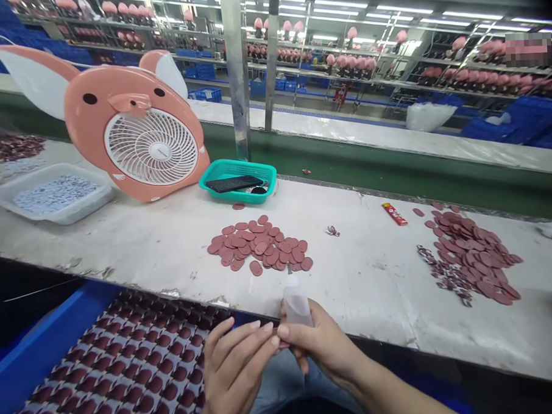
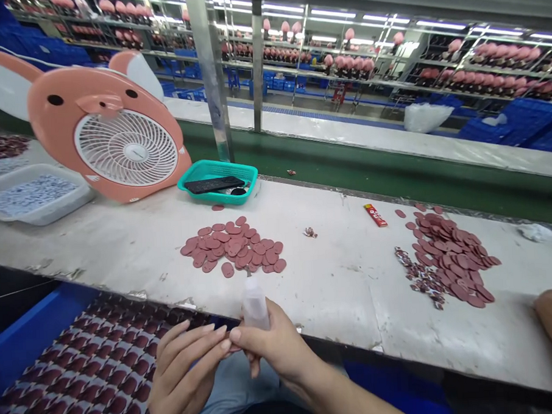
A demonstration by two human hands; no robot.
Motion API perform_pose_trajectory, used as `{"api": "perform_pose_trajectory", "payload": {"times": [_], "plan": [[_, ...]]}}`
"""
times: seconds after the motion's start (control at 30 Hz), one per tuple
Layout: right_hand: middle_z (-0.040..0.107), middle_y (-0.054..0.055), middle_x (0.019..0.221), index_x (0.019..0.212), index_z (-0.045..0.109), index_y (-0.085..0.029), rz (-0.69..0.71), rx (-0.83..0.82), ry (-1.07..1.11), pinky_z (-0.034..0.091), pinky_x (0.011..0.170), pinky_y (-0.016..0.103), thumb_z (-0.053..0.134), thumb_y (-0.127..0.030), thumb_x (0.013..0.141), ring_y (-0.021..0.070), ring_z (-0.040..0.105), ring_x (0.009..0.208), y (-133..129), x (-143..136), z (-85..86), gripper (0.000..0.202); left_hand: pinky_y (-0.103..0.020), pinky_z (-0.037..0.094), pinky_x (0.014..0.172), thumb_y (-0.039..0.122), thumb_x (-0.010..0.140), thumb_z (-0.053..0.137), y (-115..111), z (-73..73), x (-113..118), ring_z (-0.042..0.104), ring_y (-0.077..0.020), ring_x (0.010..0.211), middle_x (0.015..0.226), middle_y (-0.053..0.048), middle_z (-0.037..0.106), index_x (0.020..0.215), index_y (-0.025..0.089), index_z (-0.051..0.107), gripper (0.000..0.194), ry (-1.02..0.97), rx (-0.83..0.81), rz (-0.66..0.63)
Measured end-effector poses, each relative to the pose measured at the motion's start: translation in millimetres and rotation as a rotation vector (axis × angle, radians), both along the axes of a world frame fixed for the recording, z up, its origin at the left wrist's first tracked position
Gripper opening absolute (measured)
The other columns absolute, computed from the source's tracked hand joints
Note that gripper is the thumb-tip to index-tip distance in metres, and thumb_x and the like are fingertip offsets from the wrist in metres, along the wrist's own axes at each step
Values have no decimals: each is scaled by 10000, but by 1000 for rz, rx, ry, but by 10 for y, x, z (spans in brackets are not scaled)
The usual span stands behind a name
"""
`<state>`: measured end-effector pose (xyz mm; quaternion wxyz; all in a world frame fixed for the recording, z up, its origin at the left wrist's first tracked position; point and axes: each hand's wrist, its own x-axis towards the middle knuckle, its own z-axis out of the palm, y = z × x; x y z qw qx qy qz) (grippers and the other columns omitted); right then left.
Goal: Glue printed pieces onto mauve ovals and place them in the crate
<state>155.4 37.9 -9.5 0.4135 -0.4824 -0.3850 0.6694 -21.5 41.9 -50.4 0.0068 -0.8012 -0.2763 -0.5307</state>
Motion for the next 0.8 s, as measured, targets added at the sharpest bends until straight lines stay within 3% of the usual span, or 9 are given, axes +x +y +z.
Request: {"api": "perform_pose_trajectory", "payload": {"times": [0.1, 0.2, 0.27, 0.33, 0.43, 0.53, 0.67, 0.73, 0.8], "plan": [[567, -50, 646, 914, 448, -207, -61, 8, 100, 376, 342, 152, 796, -608, 687, 53, 437, 433, -42, -105, 48, 578, -348, 572, 923, 251, 853, 771, -105, -18, 157, 739, -216, 972, 1046, -54, 808, 1170, 248, 743, 318, -413, -441, -43], [589, -43, 678, 930, 427, -217, -77, 34, 137, 394, 366, 144, 796, -585, 718, 57, 470, 461, -53, -129, 57, 562, -275, 609, 800, 356, 771, 839, -192, 13, 329, 750, -216, 910, 996, -48, 806, 1041, 282, 801, 283, -800, -914, -92], [595, -53, 716, 1021, 422, -226, -65, 49, 135, 422, 375, 154, 771, -581, 760, 54, 466, 451, -62, -88, 46, 562, -251, 611, 761, 359, 707, 885, -210, 60, 404, 748, -201, 837, 915, -47, 803, 889, 273, 829, 209, -969, -1103, -140], [594, -68, 770, 1160, 373, -261, -58, 65, 120, 439, 375, 167, 734, -583, 808, 51, 457, 436, -83, 12, 45, 598, -253, 618, 754, 384, 670, 906, -191, 110, 437, 747, -188, 795, 874, -49, 801, 874, 268, 833, 245, -1146, -1250, -159], [584, -75, 798, 1262, 336, -313, -101, 114, 27, 399, 381, 146, 691, -530, 880, 49, 430, 446, -142, 248, 98, 565, -279, 637, 738, 426, 702, 881, -137, 178, 425, 754, -202, 849, 940, -65, 801, 993, 282, 823, 330, -1315, -1413, -176], [503, -88, 680, 1187, 502, -280, -280, 179, -70, 273, 386, 139, 777, -440, 825, 39, 318, 439, -219, 494, 199, 482, -242, 631, 607, 430, 733, 857, -115, 277, 392, 749, -228, 923, 1019, -60, 777, 1088, 321, 798, 376, -1316, -1522, -209], [304, -111, 547, 1149, 615, -274, -454, 255, 90, 164, 378, 155, 745, -478, 821, 48, 156, 429, -334, 653, 268, 407, -168, 566, 497, 454, 693, 880, -163, 509, 420, 738, -201, 887, 979, -40, 755, 1062, 321, 807, 399, -1303, -1578, -205], [347, -90, 539, 1133, 644, -260, -495, 371, 92, 179, 346, 167, 674, -570, 854, 55, 187, 398, -410, 637, 263, 418, -135, 511, 459, 481, 644, 903, -201, 636, 463, 730, -160, 785, 922, -41, 762, 1020, 290, 821, 429, -1319, -1578, -191], [514, -18, 607, 1097, 666, -242, -538, 507, -29, 310, 344, 209, 642, -638, 855, 96, 385, 408, -497, 581, 261, 464, -127, 487, 453, 497, 582, 927, -233, 732, 497, 719, -134, 690, 867, -46, 773, 963, 258, 834, 459, -1327, -1592, -194]]}}
